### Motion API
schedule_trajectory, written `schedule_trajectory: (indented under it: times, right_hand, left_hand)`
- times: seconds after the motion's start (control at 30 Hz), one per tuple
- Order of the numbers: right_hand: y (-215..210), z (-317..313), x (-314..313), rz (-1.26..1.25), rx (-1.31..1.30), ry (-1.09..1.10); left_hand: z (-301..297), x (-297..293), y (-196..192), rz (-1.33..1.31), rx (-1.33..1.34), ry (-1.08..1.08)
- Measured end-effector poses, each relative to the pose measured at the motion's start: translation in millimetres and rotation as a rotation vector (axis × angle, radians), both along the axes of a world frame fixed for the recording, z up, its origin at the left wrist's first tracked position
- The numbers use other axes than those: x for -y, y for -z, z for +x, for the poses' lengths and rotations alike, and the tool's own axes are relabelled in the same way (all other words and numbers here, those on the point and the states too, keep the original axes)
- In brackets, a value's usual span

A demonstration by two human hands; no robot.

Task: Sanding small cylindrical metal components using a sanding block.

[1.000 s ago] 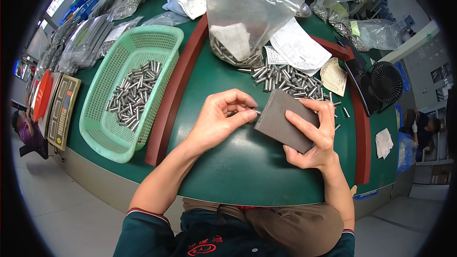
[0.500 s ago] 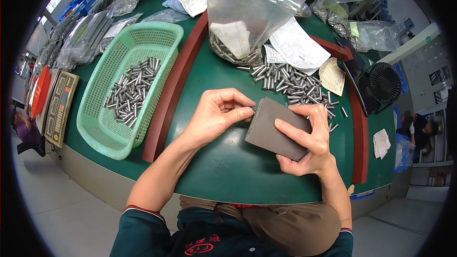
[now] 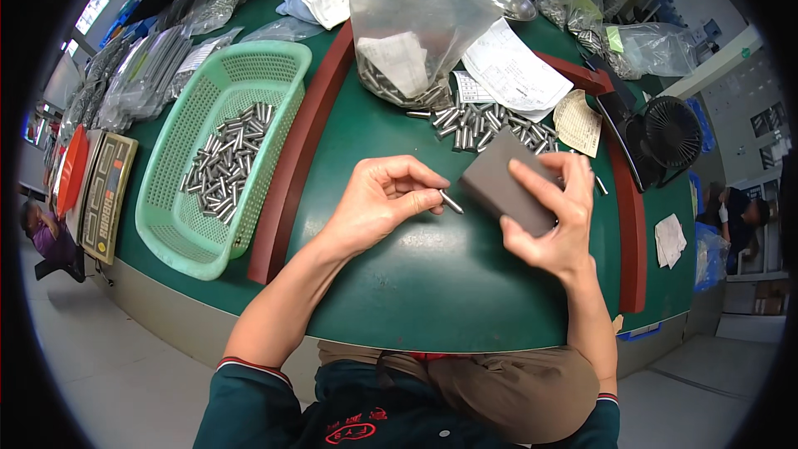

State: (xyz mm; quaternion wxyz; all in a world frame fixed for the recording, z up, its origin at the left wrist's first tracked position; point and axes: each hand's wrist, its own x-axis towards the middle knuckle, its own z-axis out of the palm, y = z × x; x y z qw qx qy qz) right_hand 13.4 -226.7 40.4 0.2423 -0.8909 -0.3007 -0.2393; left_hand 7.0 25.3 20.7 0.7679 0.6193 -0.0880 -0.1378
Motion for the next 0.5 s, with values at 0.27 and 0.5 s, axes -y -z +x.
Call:
schedule_trajectory:
  times: [0.27, 0.5]
  right_hand:
    - [-2.5, 3.1, 7.1, 0.180, 0.007, -0.002]
    - [-6.5, -3.6, -1.1, 0.091, 0.070, -0.118]
  left_hand:
    - [0.0, -1.4, 4.8, -0.036, 0.021, -0.035]
    - [1.0, -5.4, 7.2, -0.014, -0.032, -0.068]
